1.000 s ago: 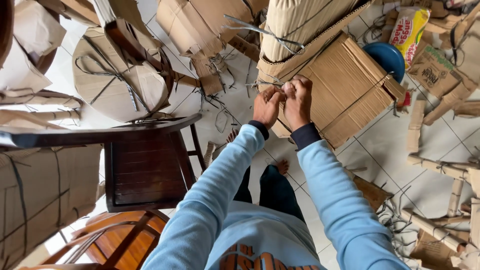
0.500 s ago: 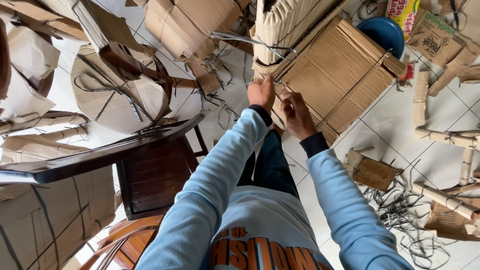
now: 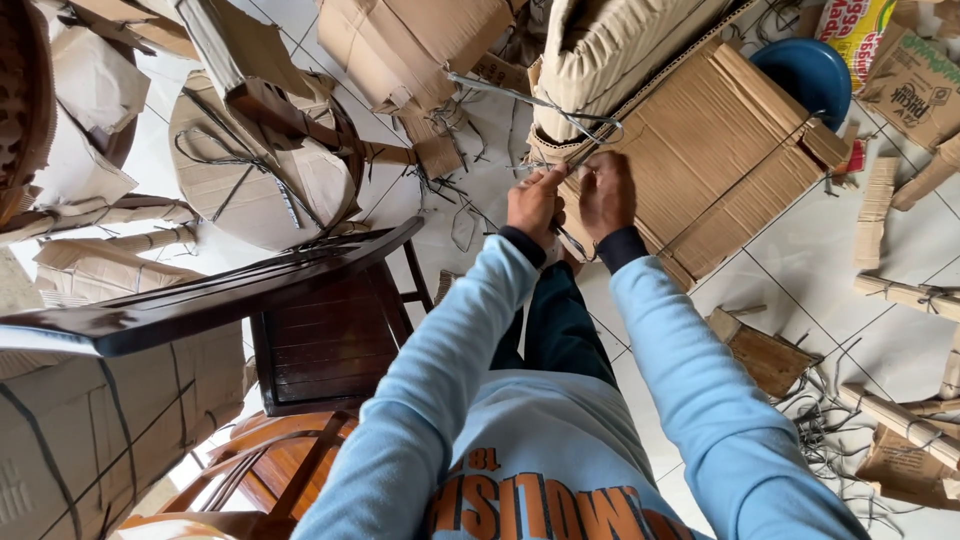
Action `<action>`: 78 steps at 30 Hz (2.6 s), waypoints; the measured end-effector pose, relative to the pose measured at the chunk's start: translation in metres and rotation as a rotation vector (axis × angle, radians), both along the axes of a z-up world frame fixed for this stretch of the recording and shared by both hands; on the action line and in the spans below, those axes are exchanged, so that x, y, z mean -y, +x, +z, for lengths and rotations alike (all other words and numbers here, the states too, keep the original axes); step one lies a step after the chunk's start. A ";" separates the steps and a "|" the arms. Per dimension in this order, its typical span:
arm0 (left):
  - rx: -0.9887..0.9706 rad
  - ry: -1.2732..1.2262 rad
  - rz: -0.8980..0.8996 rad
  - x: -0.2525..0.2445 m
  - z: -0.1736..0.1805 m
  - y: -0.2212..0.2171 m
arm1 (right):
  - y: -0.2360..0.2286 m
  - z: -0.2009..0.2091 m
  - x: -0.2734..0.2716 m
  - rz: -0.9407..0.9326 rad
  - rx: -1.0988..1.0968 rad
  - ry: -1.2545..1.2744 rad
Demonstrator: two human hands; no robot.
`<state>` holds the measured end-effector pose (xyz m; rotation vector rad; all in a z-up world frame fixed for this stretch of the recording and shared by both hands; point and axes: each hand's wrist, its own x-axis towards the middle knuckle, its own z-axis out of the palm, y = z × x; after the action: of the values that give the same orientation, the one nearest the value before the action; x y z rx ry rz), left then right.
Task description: The person ties bundles of flattened cardboard with wire. They wrap the wire around the bundles, twist the ends to secure them, and repeat the process on multiple bundles.
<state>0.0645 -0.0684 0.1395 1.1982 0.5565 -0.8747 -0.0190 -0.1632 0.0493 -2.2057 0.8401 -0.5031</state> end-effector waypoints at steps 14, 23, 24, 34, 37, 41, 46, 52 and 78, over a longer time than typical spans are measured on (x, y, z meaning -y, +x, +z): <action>0.064 -0.222 -0.220 -0.019 -0.012 0.004 | 0.005 0.070 -0.003 -0.030 0.075 0.115; 0.194 -0.236 -0.282 -0.023 -0.011 0.005 | 0.023 0.124 -0.026 -0.257 0.305 0.765; 0.175 -0.256 -0.269 -0.024 -0.012 0.004 | 0.024 0.135 -0.032 -0.354 0.384 1.013; 0.747 0.393 -0.876 -0.026 -0.035 0.061 | 0.052 0.078 0.033 -0.572 0.427 1.292; 0.843 0.431 -0.907 -0.023 -0.018 0.069 | 0.052 0.056 0.039 -0.606 0.247 1.104; 0.924 0.486 -1.022 -0.021 -0.005 0.072 | 0.026 0.051 0.033 0.046 -0.317 0.002; 0.957 0.487 -1.076 -0.023 0.002 0.072 | 0.025 0.083 0.027 0.382 -0.508 -0.181; 0.994 0.461 -1.067 -0.025 0.001 0.072 | 0.026 0.117 0.055 0.522 -0.297 -0.212; 0.626 0.443 -0.652 -0.024 -0.025 0.043 | -0.003 0.166 -0.032 -0.036 0.135 1.232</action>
<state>0.1079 -0.0448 0.1147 2.0162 -0.1879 -0.8620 -0.0225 -0.1307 0.2151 -1.0112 0.7913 -0.0661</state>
